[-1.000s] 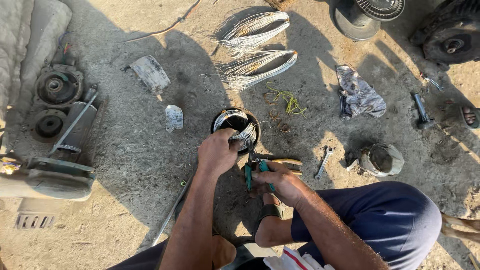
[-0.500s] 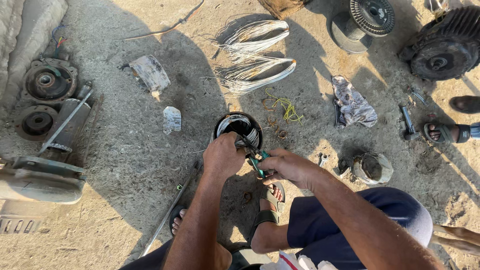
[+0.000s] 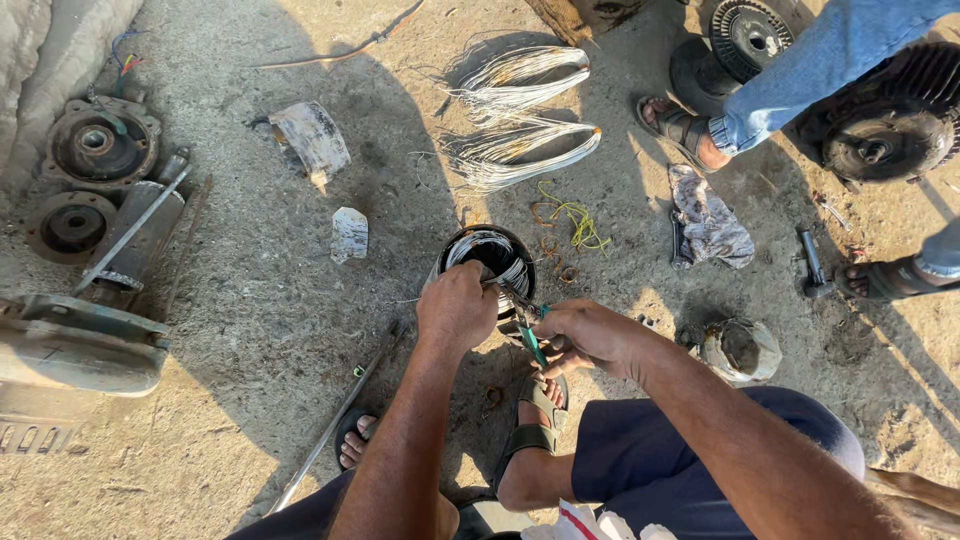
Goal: The person sits on the ground and uses pliers to cut individual strands from a coiled wire bundle held in a bucket. The cut wire pieces are dropped onto the ground next to the bucket.
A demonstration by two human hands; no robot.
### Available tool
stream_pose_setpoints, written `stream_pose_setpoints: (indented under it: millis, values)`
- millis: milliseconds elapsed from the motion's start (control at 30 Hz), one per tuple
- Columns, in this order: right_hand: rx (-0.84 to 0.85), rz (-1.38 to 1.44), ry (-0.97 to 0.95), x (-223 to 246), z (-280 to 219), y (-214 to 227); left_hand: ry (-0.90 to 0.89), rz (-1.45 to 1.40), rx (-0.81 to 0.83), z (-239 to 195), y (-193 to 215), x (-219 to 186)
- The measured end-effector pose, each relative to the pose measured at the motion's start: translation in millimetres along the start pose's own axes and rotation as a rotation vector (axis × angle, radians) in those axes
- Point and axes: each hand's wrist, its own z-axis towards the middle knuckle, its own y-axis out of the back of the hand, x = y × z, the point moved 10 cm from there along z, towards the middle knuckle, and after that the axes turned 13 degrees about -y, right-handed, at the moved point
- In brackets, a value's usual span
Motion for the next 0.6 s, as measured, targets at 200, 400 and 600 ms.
stream_pose_setpoints:
  millis: [200, 400, 600]
  values:
    - [-0.099, -0.162, -0.022, 17, 2, 9, -0.047, -0.03, -0.028, -3, 4, -1]
    - [-0.184, -0.137, 0.023, 6, 16, 3, -0.086, -0.009, -0.079, -4, -3, -4]
    - [-0.151, 0.195, 0.112, -21, 28, -29, -0.194, -0.035, -0.157, -19, 8, -20]
